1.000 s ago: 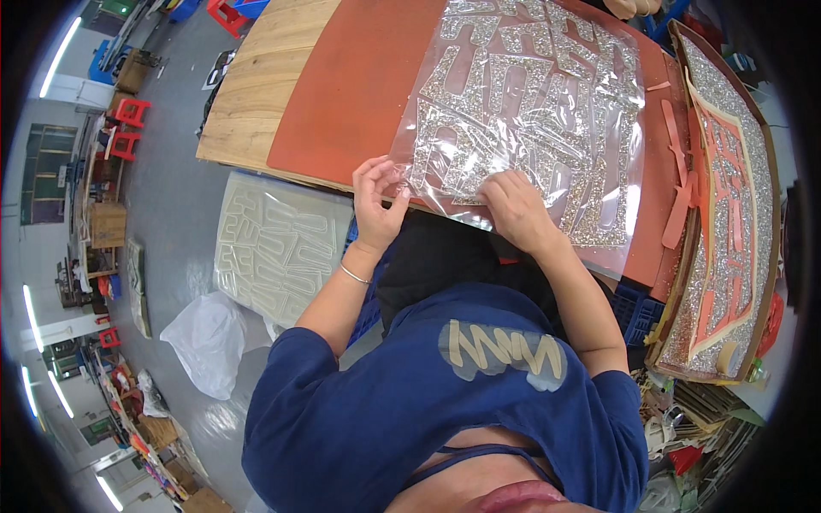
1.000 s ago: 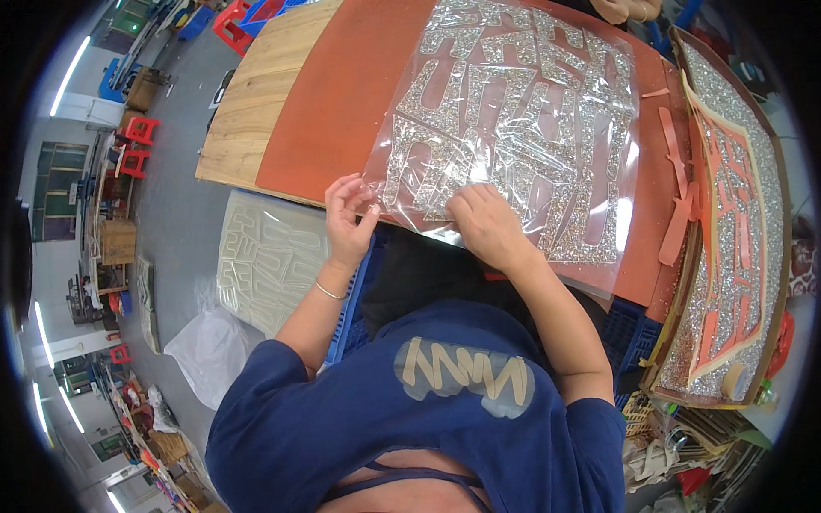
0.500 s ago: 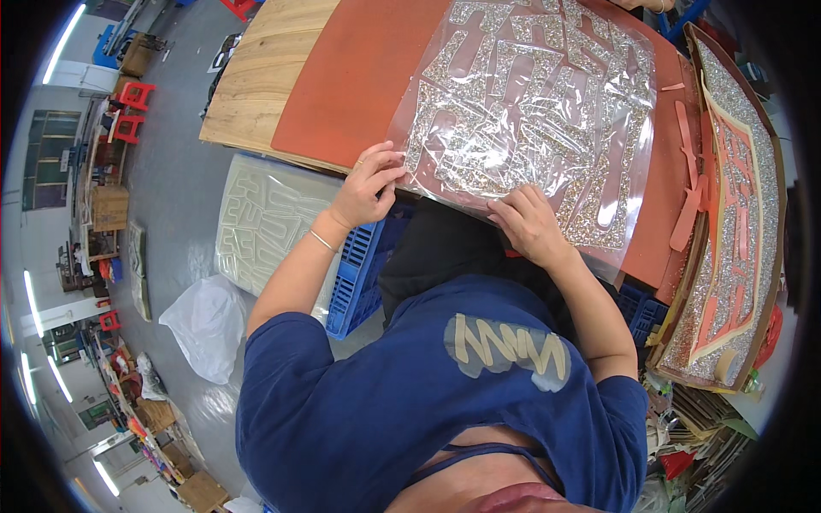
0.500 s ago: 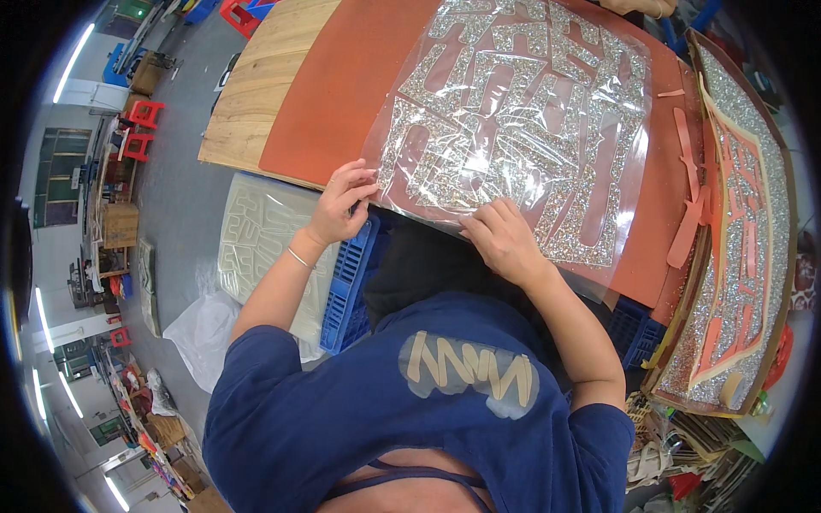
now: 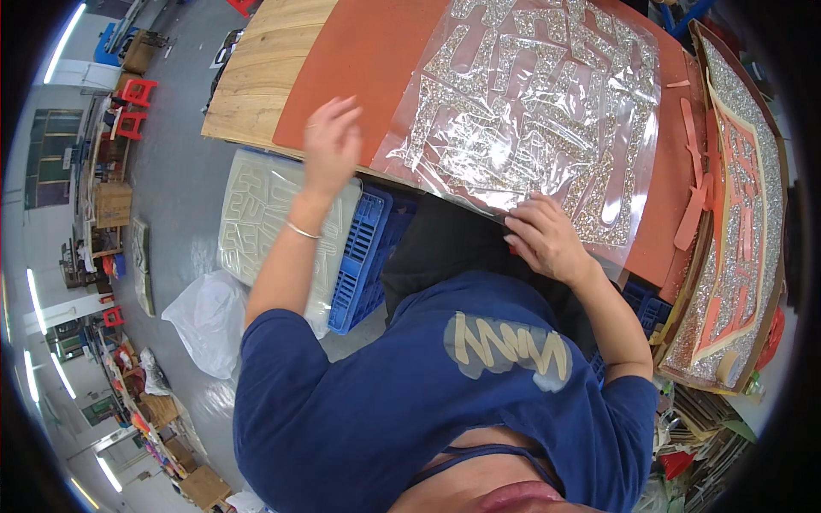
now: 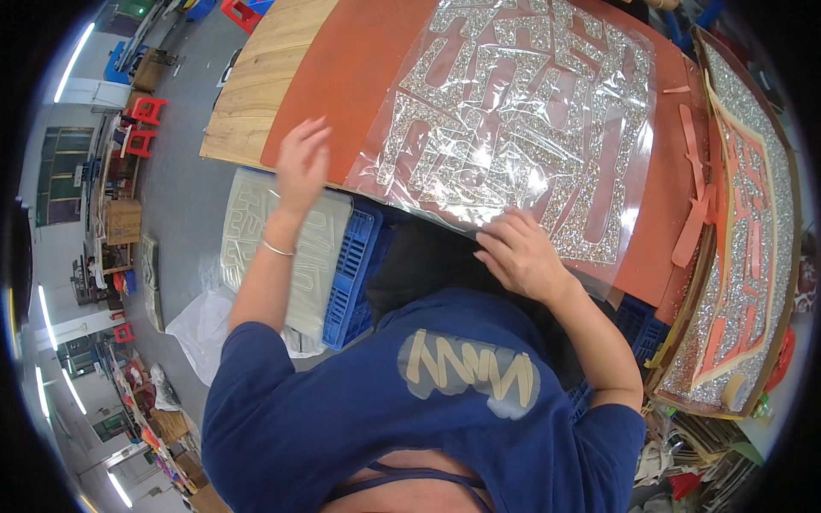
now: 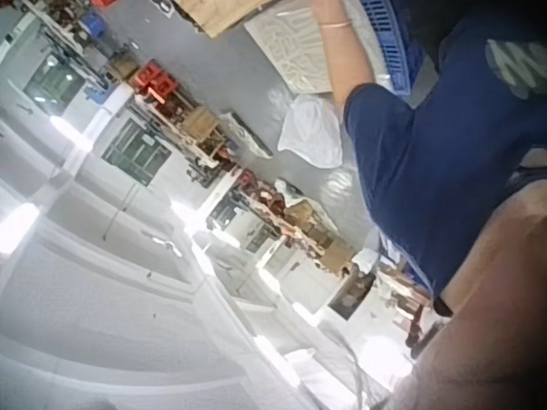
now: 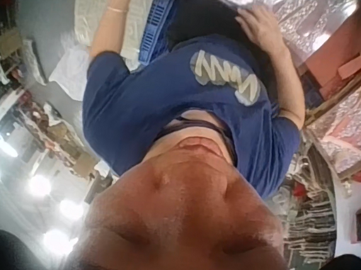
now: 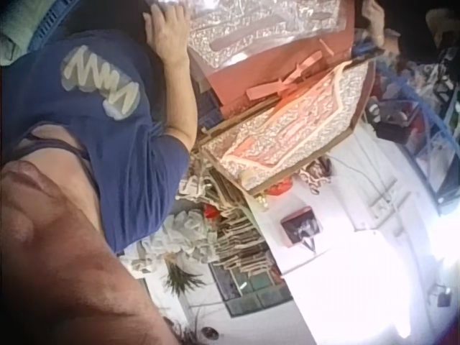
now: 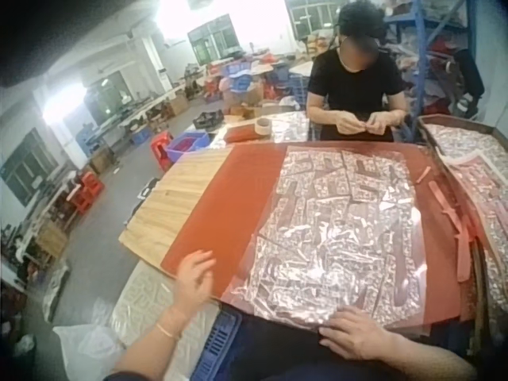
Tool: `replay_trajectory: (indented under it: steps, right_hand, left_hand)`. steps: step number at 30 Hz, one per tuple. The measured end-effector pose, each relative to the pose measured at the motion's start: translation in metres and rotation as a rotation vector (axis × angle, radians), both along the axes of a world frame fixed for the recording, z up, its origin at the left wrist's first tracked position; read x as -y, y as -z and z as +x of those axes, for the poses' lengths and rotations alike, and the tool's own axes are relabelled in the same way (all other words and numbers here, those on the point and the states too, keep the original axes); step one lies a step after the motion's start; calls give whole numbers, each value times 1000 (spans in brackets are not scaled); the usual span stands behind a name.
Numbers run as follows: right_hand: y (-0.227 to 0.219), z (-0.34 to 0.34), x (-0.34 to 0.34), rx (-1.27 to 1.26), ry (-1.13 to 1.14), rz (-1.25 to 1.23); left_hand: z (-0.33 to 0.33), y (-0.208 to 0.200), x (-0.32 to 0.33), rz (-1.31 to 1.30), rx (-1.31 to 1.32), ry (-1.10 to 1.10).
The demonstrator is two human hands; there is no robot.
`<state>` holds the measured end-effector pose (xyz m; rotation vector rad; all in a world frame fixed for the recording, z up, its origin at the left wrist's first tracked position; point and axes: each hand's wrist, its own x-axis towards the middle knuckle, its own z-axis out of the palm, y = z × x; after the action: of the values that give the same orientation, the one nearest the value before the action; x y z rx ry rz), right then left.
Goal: Manually assemble and align shoe upper components with clear adhesive sheets and frames in a factory setting.
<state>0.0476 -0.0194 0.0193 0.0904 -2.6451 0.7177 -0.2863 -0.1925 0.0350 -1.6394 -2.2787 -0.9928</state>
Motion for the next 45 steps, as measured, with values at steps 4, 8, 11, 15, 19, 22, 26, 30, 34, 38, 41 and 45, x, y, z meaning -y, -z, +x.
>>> replay_trajectory:
  steps: [4, 8, 11, 15, 19, 22, 26, 30, 34, 38, 41, 45]
  right_hand:
    - [-13, -13, 7, -37, 136, 48]
    - [10, 25, 8, 183, 132, 151]
    - [8, 61, 7, 223, 363, 142]
    - [1, 95, -9, 287, 610, 165]
    - [14, 124, -56, 196, 699, -391]
    - [-7, 108, -133, -6, 1149, -123]
    - [25, 57, -234, -59, 1306, -655]
    - [27, 51, -265, 147, 1372, -804]
    - [10, 46, -264, 322, 1400, -699]
    - [3, 41, -268, 405, 1387, -555]
    - [2, 42, -276, 520, 1304, -783]
    - [17, 36, -275, 331, 1319, -684]
  left_hand:
    - [92, 12, -62, -302, -73, 191]
    - [107, 23, -54, -649, -57, 188]
    - [104, 21, -47, -655, -98, 175]
    - [115, 21, -56, -689, -169, 115]
    - [93, -20, -85, -775, 91, 186]
    - [24, -46, -147, -939, 324, -13]
    - [-42, 8, -209, -660, 322, -297]
    - [-6, 9, -236, -680, 342, -513]
    - [-20, 5, -234, -715, 391, -421]
    - [-29, 14, -241, -786, 225, -482]
    - [-16, 10, -245, -505, 263, -677]
    - [-36, 13, -242, -609, 318, -546]
